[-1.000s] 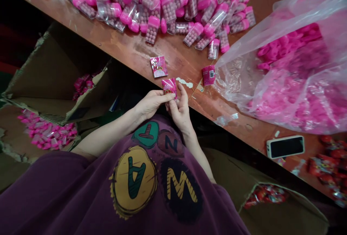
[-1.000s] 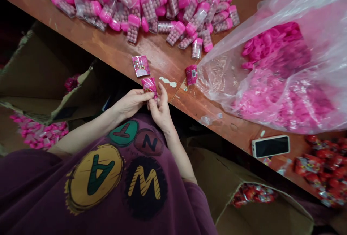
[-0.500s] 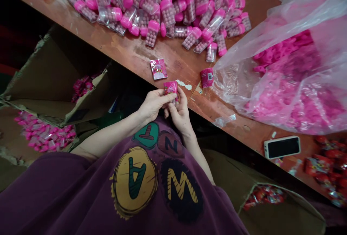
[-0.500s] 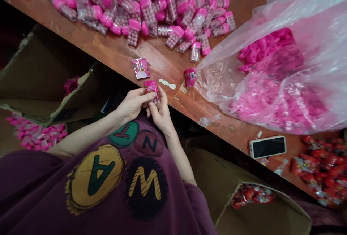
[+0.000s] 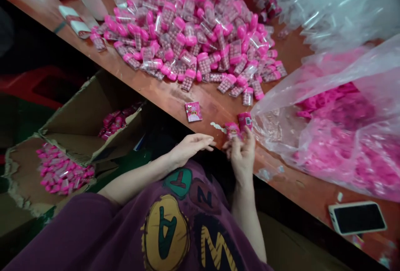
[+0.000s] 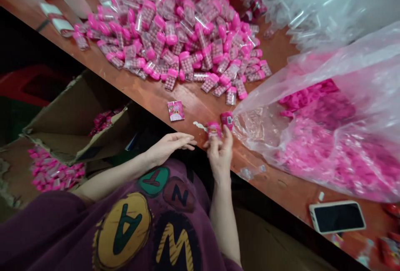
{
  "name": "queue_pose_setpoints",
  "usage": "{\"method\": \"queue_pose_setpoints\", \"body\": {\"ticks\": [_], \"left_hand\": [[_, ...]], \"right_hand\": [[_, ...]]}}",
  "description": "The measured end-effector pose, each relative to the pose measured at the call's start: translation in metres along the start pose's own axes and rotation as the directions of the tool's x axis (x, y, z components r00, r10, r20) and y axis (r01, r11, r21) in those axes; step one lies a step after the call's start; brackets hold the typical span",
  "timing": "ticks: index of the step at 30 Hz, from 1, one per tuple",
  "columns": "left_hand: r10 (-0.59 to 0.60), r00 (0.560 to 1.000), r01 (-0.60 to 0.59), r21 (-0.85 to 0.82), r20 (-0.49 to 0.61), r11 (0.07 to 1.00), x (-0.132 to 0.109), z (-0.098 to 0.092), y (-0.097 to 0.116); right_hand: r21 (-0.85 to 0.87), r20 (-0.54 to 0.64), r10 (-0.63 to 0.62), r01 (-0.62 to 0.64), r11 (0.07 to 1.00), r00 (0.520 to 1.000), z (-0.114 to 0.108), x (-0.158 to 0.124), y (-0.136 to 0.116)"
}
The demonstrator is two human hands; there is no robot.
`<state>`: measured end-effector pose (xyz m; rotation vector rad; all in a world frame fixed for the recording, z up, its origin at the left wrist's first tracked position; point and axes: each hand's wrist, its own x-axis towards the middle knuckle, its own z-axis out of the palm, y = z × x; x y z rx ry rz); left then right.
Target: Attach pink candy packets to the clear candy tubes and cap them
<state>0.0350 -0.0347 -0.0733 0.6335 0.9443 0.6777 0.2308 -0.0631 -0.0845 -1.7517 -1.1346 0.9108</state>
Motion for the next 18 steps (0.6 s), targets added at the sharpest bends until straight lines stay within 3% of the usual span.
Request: {"method": "queue_pose_setpoints", "body": {"ticks": [2,4,5,7,8,10,12,15,18], "left_hand": [[0.116,0.990,-0.099,0.183,-0.086,0.978,0.001,-0.012,0.011],[0.356,0.920,-0.244,0.469,-0.166,0.849,0.006,-0.025,0.020],[0.500,0.851,-0.303,0.625,-0.163,0.719,0.009,-0.030,0.024],[0.705,0.709,-0.348,0.861,-0.018,0.371,0.020,-0.036,0.026],[0.735,0.672,-0.339,0.918,0.086,0.203,0.026,-0.038,0.025],[0.691,0.683,-0.306,0.952,0.236,-0.023,0.038,-0.039,0.020],[0.636,0.719,-0.279,0.955,0.279,-0.103,0.047,-0.040,0.013],[0.625,0.732,-0.277,0.956,0.272,-0.091,0.054,-0.042,0.007],[0.628,0.727,-0.322,0.946,0.277,-0.045,0.055,-0.046,0.008]], "right_hand": [[-0.299,-0.169,-0.119,0.064,0.952,0.978,-0.009,0.013,-0.009],[-0.489,-0.190,-0.256,0.135,0.862,0.948,-0.002,0.029,-0.024],[-0.535,-0.144,-0.311,0.190,0.823,0.939,0.008,0.038,-0.034],[-0.556,0.021,-0.390,0.335,0.761,0.920,0.037,0.062,-0.055],[-0.542,0.110,-0.423,0.411,0.733,0.900,0.055,0.075,-0.065],[-0.507,0.228,-0.426,0.481,0.716,0.875,0.090,0.102,-0.084],[-0.477,0.234,-0.318,0.393,0.786,0.919,0.121,0.125,-0.096],[-0.496,0.183,-0.152,0.225,0.839,0.971,0.155,0.146,-0.105],[-0.494,0.144,-0.150,0.202,0.846,0.978,0.175,0.154,-0.103]]}}
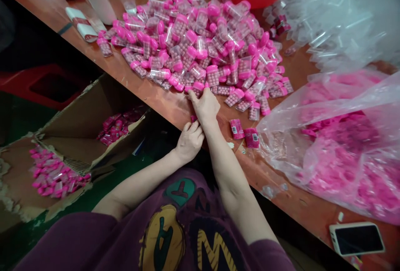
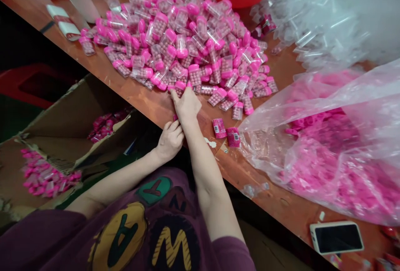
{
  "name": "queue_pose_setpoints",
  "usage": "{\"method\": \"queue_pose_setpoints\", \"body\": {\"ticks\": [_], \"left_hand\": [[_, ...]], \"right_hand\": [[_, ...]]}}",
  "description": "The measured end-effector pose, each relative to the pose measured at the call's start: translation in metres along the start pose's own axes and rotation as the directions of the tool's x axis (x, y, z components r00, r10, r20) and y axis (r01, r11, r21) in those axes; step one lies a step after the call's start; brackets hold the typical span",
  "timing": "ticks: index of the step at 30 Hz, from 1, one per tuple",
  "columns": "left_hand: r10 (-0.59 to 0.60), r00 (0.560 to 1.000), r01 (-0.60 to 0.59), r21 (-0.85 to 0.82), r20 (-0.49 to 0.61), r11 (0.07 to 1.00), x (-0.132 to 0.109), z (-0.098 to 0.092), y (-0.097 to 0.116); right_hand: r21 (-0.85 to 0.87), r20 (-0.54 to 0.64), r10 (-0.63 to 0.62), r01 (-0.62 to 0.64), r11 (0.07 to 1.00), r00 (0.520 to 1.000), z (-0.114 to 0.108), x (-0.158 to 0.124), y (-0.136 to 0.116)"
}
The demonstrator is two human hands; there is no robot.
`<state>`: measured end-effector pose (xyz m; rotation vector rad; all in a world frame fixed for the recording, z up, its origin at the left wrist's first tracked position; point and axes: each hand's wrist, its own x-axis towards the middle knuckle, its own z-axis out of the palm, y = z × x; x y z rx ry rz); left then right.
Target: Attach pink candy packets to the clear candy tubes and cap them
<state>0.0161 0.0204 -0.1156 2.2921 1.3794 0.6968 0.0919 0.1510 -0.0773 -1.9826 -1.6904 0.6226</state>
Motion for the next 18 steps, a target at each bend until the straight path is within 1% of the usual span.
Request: {"method": "queue_pose_setpoints", "body": {"ticks": [2,4,5,7,9,11,12,13,15,17,18], "left_hand": [[-0.008,1.000,0.006,-0.107,-0.010,0.994,0.000,-0.003,-0.002],[-0.052,0.998,0.040,-0.250,-0.041,0.967,0.000,-0.005,-0.003],[-0.088,0.994,0.062,-0.317,-0.066,0.946,-0.001,-0.006,-0.003],[-0.176,0.975,0.103,-0.424,-0.136,0.900,-0.002,-0.009,-0.002],[-0.257,0.939,0.118,-0.488,-0.230,0.865,-0.004,-0.013,0.001],[-0.288,0.905,0.099,-0.505,-0.311,0.857,-0.005,-0.017,0.005],[-0.280,0.901,0.086,-0.496,-0.332,0.864,-0.006,-0.019,0.007],[-0.259,0.908,0.075,-0.479,-0.330,0.875,-0.007,-0.021,0.010],[-0.202,0.941,0.064,-0.445,-0.270,0.893,-0.010,-0.022,0.015],[-0.141,0.970,0.041,-0.439,-0.196,0.898,-0.014,-0.021,0.020],[-0.112,0.978,0.021,-0.451,-0.176,0.892,-0.018,-0.021,0.024]], "right_hand": [[0.067,-0.003,-0.022,0.022,0.998,1.000,0.004,0.003,0.004],[0.212,-0.004,-0.040,0.040,0.976,0.999,0.000,0.001,0.016],[0.311,-0.013,-0.041,0.043,0.949,0.999,-0.007,-0.002,0.025],[0.527,-0.019,-0.017,0.025,0.849,1.000,-0.026,-0.016,0.048],[0.707,0.029,0.013,-0.029,0.707,1.000,-0.048,-0.039,0.069],[0.806,0.113,0.047,-0.119,0.580,0.992,-0.065,-0.068,0.082],[0.837,0.152,0.070,-0.166,0.522,0.986,-0.070,-0.083,0.086],[0.859,0.179,0.093,-0.202,0.471,0.979,-0.071,-0.096,0.086],[0.881,0.231,0.116,-0.258,0.398,0.966,-0.067,-0.117,0.084],[0.892,0.248,0.132,-0.280,0.355,0.960,-0.058,-0.130,0.080],[0.898,0.233,0.152,-0.273,0.345,0.961,-0.054,-0.134,0.080]]}}
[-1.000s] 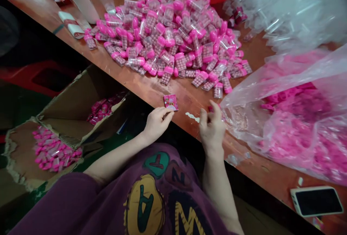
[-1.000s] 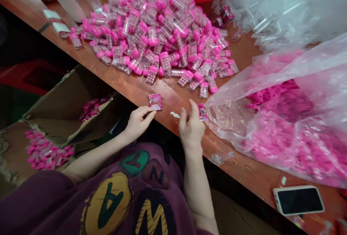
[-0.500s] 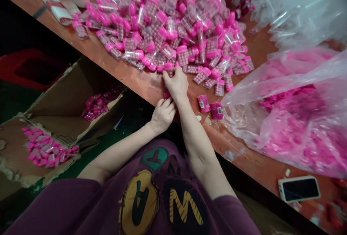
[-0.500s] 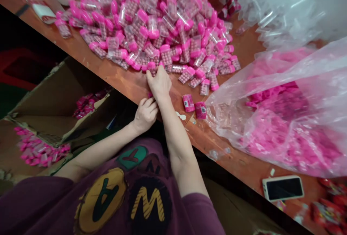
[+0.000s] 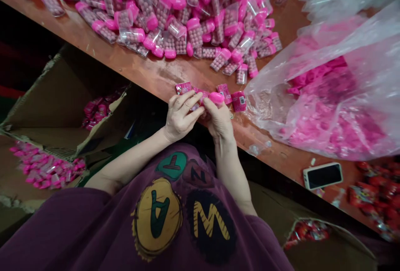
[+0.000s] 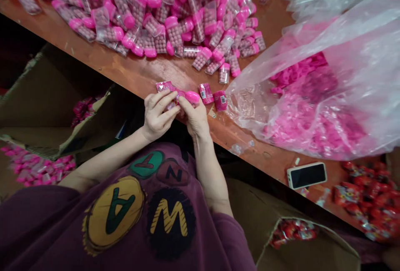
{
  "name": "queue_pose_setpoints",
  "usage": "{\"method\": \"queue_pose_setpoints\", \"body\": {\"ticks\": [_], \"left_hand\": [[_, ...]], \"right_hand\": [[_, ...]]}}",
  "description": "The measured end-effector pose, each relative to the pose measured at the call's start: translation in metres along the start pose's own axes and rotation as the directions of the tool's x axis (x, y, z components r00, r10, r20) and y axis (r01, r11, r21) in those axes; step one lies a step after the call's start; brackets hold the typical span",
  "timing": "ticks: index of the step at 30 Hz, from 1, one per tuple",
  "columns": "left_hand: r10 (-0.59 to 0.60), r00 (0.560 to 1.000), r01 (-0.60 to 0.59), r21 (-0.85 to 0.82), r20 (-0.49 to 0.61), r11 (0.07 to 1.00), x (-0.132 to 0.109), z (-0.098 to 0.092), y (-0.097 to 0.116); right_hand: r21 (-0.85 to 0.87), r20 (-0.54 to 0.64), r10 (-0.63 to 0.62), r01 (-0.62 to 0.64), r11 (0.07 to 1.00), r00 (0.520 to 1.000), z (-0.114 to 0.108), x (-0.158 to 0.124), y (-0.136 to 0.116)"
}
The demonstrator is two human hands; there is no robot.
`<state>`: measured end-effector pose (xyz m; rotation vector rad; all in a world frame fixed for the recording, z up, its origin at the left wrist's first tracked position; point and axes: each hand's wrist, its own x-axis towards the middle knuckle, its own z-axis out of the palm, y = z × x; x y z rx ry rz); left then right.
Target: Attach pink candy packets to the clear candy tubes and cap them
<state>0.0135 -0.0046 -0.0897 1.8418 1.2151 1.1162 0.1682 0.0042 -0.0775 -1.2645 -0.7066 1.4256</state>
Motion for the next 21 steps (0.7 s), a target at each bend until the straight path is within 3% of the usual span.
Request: {"method": "queue_pose_setpoints", "body": {"ticks": [3,5,6,8,10,11,15,21], "left_hand": [[-0.028,0.999,0.025,-0.076,-0.037,0.997,-0.012,0.002,0.008],[-0.183,0.979,0.170,-0.144,-0.083,0.975,-0.018,-0.001,0.013],[-0.279,0.959,0.264,-0.197,-0.049,0.944,-0.019,-0.002,0.016],[-0.421,0.895,0.446,-0.317,0.147,0.837,-0.019,-0.007,0.019],[-0.472,0.821,0.570,-0.406,0.322,0.714,-0.015,-0.009,0.021],[-0.494,0.798,0.603,-0.446,0.345,0.662,-0.013,-0.010,0.021],[-0.599,0.758,0.617,-0.583,0.258,0.529,-0.009,-0.003,0.023],[-0.658,0.682,0.628,-0.717,0.319,0.304,-0.012,0.013,0.026]], "right_hand": [[-0.066,-0.100,-0.094,0.088,0.994,0.990,-0.008,-0.008,0.007],[-0.165,-0.079,-0.148,0.133,0.977,0.986,-0.018,-0.016,0.006],[-0.205,-0.037,-0.156,0.145,0.968,0.987,-0.023,-0.021,0.005],[-0.251,0.053,-0.152,0.161,0.955,0.987,-0.029,-0.031,0.002],[-0.264,0.096,-0.139,0.159,0.951,0.986,-0.029,-0.038,0.001],[-0.253,0.100,-0.129,0.151,0.956,0.987,-0.028,-0.040,0.002],[-0.139,0.080,-0.110,0.121,0.983,0.991,-0.020,-0.041,0.012],[-0.134,-0.022,-0.151,0.147,0.980,0.988,-0.017,-0.039,0.027]]}}
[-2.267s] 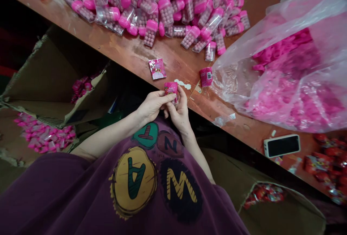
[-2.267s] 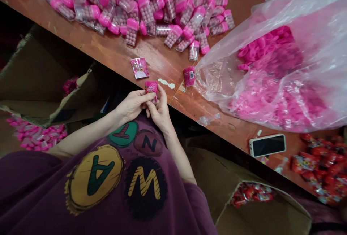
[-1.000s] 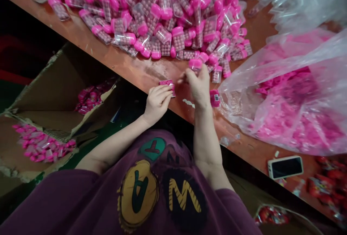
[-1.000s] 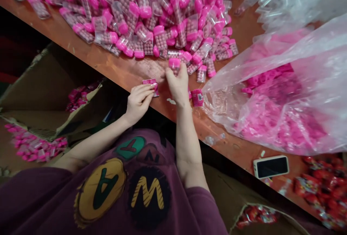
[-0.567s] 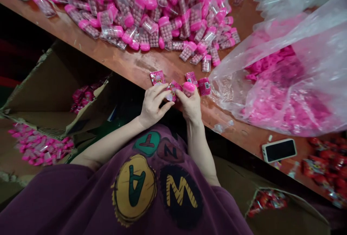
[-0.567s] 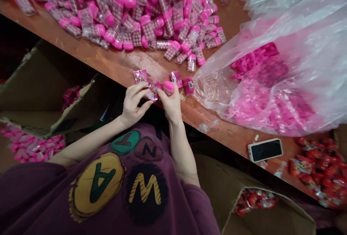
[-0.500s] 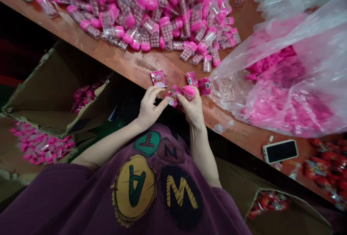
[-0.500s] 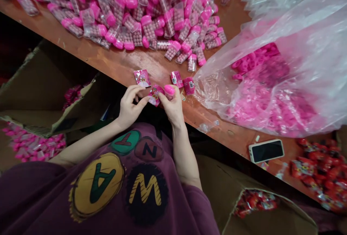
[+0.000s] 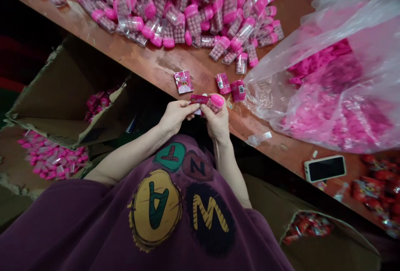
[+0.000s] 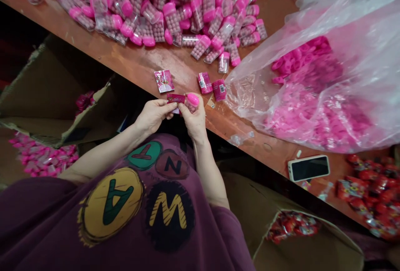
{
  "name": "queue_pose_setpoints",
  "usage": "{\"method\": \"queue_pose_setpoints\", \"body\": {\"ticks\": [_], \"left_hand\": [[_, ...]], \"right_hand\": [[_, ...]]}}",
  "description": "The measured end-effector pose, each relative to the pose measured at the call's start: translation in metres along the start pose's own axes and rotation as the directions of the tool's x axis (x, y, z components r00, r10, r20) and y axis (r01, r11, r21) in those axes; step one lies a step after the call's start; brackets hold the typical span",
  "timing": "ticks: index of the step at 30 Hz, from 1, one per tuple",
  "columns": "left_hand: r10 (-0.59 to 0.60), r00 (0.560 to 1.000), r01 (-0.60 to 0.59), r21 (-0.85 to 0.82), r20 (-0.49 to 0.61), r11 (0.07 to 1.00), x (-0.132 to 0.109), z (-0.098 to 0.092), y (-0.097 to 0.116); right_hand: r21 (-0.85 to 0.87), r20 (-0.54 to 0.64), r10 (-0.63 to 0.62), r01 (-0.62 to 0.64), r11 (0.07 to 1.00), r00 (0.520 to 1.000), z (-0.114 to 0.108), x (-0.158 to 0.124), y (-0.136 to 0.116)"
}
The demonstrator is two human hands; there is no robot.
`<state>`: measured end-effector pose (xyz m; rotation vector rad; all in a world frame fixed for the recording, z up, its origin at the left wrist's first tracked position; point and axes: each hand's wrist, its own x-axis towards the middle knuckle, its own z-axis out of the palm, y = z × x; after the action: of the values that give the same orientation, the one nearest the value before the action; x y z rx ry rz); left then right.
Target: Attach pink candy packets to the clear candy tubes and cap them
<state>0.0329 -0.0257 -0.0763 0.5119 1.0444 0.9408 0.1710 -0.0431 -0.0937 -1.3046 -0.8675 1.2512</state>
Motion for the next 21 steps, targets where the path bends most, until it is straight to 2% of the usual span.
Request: {"method": "queue_pose_setpoints", "body": {"ticks": [7,14,17,21], "left_hand": [[-0.058,0.998,0.058,-0.038,-0.019,0.998,0.005,0.007,-0.004],[-0.097,0.987,0.087,0.083,0.126,0.993,0.000,-0.009,0.005],[-0.026,0.995,0.012,0.144,0.095,0.989,0.000,-0.015,0.005],[0.086,0.996,-0.085,0.114,-0.008,0.990,0.001,-0.010,-0.004]], "right_hand": [[-0.027,-0.018,-0.024,0.023,0.999,1.000,0.001,0.002,0.004],[0.010,0.137,0.073,-0.075,0.997,0.988,-0.012,0.000,-0.003],[-0.015,0.161,0.125,-0.124,0.992,0.979,-0.013,-0.002,-0.007],[0.008,0.108,0.094,-0.096,0.995,0.990,-0.007,-0.005,-0.002]]}}
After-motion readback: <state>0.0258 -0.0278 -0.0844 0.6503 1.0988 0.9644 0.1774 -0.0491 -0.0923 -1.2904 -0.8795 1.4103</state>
